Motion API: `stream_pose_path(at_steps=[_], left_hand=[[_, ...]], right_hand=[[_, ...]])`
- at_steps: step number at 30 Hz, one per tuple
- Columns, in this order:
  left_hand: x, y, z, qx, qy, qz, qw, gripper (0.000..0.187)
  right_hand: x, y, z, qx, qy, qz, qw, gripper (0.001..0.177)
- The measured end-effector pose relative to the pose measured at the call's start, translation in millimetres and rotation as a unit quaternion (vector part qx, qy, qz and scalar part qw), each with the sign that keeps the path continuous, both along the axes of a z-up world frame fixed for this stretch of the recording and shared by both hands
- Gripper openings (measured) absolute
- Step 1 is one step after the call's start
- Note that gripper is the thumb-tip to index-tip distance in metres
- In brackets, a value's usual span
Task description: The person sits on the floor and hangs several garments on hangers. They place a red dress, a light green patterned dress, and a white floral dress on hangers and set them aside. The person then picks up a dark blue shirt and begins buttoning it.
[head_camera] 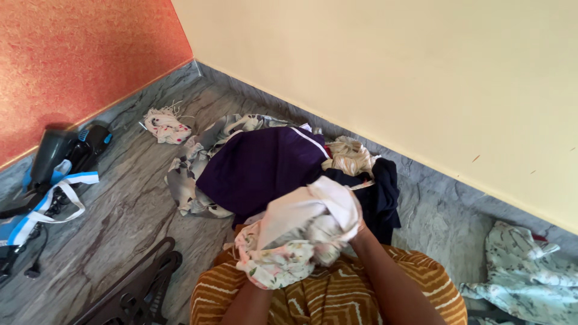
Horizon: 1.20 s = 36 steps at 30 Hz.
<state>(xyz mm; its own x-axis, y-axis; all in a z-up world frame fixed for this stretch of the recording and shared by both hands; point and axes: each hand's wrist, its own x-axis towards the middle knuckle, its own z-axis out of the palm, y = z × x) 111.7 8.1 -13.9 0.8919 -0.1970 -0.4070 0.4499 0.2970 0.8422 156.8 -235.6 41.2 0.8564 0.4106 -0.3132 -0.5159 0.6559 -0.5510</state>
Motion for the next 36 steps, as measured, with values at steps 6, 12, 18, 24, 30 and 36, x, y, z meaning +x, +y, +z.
stream_pose_path(at_steps=[6,12,18,24,30,36], left_hand=[[10,-12,-1,-0.011,-0.020,0.023,0.999,0.043],[26,23,-1,0.037,-0.036,0.176,0.983,0.039],[25,27,4,0.224,-0.112,0.271,0.929,0.034],[4,-38,7,0.190,-0.262,0.062,0.944,0.042],[-4,-50,-29,0.120,-0.285,-0.066,0.949,0.047],[16,-22,-32,-0.141,-0.146,0.208,0.957,0.052]], right_hand=[[-5,-16,29,0.069,-0.063,-0.002,0.996,0.060],[22,-109,17,0.078,-0.227,-0.164,0.957,0.056],[28,-165,13,0.059,-0.191,-0.321,0.926,0.054],[23,-82,7,-0.028,-0.149,-0.198,0.969,0.045],[-57,30,35,-0.412,-0.252,0.133,0.866,0.095],[-83,51,96,-0.299,-0.543,0.067,0.782,0.076]])
